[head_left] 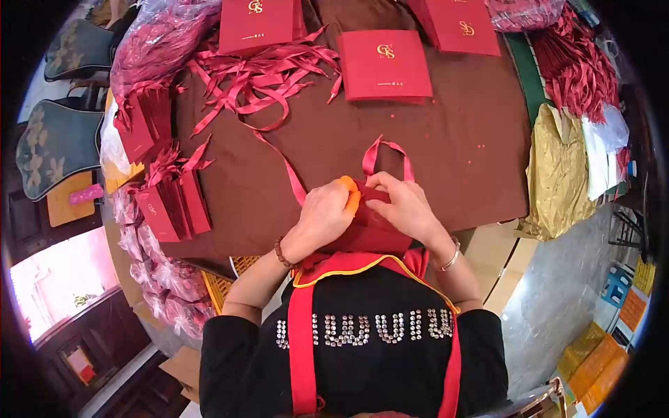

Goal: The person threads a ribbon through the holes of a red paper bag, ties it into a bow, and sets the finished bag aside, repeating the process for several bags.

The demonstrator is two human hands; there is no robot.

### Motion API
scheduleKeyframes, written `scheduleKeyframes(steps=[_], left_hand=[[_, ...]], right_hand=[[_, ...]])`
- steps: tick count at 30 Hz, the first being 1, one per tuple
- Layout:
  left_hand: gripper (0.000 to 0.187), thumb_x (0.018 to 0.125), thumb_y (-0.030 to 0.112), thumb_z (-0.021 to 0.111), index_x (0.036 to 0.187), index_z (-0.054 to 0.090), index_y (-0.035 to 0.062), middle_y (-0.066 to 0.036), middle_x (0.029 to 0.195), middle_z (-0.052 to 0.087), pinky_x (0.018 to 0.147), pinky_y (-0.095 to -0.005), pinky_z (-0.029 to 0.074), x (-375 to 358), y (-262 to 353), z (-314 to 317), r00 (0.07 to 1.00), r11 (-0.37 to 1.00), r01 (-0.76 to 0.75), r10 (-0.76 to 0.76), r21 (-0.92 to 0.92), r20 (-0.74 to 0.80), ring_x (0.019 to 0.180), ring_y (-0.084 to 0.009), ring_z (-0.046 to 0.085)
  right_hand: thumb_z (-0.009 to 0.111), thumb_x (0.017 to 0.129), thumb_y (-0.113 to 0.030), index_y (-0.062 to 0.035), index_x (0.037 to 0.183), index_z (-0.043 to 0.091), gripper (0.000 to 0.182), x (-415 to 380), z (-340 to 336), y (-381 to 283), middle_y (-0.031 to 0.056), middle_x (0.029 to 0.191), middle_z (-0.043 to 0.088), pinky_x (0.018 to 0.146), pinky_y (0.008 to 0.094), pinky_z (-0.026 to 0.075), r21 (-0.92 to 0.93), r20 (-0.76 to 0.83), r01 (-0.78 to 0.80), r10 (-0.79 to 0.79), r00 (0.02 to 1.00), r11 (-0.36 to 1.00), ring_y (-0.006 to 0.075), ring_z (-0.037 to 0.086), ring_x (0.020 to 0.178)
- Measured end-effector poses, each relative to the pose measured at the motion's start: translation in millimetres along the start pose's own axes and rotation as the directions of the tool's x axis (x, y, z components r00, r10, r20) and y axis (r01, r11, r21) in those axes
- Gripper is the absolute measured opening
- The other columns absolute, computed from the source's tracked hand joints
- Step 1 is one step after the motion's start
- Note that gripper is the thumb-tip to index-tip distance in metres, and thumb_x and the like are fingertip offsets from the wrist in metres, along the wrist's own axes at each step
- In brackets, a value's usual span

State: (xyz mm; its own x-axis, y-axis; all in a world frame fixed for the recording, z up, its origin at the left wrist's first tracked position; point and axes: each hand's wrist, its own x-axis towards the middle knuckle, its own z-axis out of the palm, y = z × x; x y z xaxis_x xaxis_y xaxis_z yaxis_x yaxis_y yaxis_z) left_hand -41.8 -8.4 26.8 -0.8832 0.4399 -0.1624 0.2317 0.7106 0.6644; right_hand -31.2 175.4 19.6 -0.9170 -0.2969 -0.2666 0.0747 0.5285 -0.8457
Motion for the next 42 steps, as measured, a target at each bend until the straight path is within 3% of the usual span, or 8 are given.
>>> scheduleKeyframes(steps=[6,12,14,17,25,34,37,42], left_hand=[[0.013,0.079,0.009,0.058,0.086,0.056,-0.0013,-0.021,0.079,0.059,0.06,-0.0433,0.046,0.9,8.4,5.3,0.999,0.999,0.031,-0.031,0.033,-0.009,0.074,-0.0363,0.059],[0.011,0.068,0.006,0.057,0.076,0.054,-0.0003,-0.015,0.069,0.054,0.058,-0.0404,0.047,-6.0,10.4,25.5,0.932,0.929,-0.222,0.292,0.297,-0.216,0.065,-0.0319,0.056],[0.01,0.066,0.007,0.057,0.075,0.056,0.0027,-0.014,0.069,0.054,0.057,-0.0391,0.047,-5.6,9.7,28.7,0.914,0.879,-0.26,0.357,0.399,-0.192,0.064,-0.0305,0.056],[0.011,0.083,0.007,0.054,0.091,0.058,0.0016,-0.016,0.081,0.057,0.065,-0.044,0.045,-3.1,6.1,25.6,0.931,0.914,-0.244,0.315,0.323,-0.187,0.075,-0.0363,0.055],[0.015,0.075,0.013,0.067,0.087,0.061,0.0057,-0.006,0.082,0.053,0.073,-0.0382,0.038,8.9,-8.7,7.5,0.85,0.786,-0.441,0.52,0.433,-0.079,0.08,-0.0248,0.051],[0.013,0.076,0.007,0.067,0.087,0.062,0.0033,-0.008,0.082,0.053,0.072,-0.0353,0.039,11.3,2.5,-6.3,0.93,0.928,-0.304,0.338,0.215,-0.144,0.078,-0.0245,0.054],[0.008,0.082,0.002,0.055,0.084,0.061,-0.0026,-0.007,0.078,0.054,0.063,-0.0254,0.039,17.8,-4.5,-18.6,0.998,0.892,0.003,0.028,-0.453,0.062,0.07,-0.0156,0.051],[0.007,0.078,-0.001,0.058,0.084,0.061,-0.0016,-0.004,0.088,0.052,0.065,-0.0253,0.041,32.0,-35.2,-27.3,0.934,0.938,-0.346,0.345,-0.001,0.098,0.075,-0.0146,0.051]], right_hand=[[0.066,0.076,-0.013,-0.0061,0.101,0.054,0.029,-2.5,3.7,3.3,0.0106,0.092,0.067,0.075,0.0369,0.049,-0.066,-0.033,0.008,-0.01,0.999,0.998,0.0294,0.064,0.089],[0.065,0.076,-0.014,-0.008,0.098,0.06,0.023,-4.9,11.7,3.1,0.0111,0.088,0.066,0.067,0.0349,0.052,0.053,-0.106,-0.04,0.045,0.993,0.998,0.0273,0.066,0.08],[0.059,0.076,-0.022,-0.0157,0.097,0.062,0.022,-8.0,10.5,-7.3,0.0099,0.085,0.066,0.064,0.0433,0.051,-0.166,-0.147,0.054,-0.079,0.986,0.985,0.0312,0.064,0.073],[0.059,0.072,-0.016,-0.0136,0.093,0.062,0.021,-2.0,17.0,5.4,0.0134,0.079,0.065,0.065,0.0456,0.049,-0.061,-0.161,0.001,-0.011,0.987,0.998,0.0322,0.064,0.074],[0.062,0.072,-0.01,-0.0071,0.091,0.059,0.02,2.5,16.9,15.7,0.0115,0.079,0.066,0.064,0.0435,0.045,0.069,-0.157,0.068,-0.056,0.986,0.995,0.032,0.063,0.078],[0.058,0.074,-0.009,-0.0042,0.092,0.059,0.019,3.3,20.1,11.7,0.0157,0.08,0.065,0.066,0.0439,0.045,0.084,-0.109,0.067,-0.058,0.992,0.994,0.0334,0.063,0.079],[0.057,0.076,-0.009,-0.0051,0.095,0.057,0.019,1.6,15.1,4.3,0.0135,0.082,0.066,0.064,0.0431,0.045,0.078,-0.036,0.045,-0.043,0.998,0.996,0.0318,0.063,0.078],[0.058,0.079,-0.011,-0.007,0.095,0.055,0.017,1.1,30.7,6.2,0.0095,0.079,0.066,0.065,0.0402,0.041,-0.041,-0.129,0.22,-0.223,0.966,0.975,0.0289,0.062,0.075]])
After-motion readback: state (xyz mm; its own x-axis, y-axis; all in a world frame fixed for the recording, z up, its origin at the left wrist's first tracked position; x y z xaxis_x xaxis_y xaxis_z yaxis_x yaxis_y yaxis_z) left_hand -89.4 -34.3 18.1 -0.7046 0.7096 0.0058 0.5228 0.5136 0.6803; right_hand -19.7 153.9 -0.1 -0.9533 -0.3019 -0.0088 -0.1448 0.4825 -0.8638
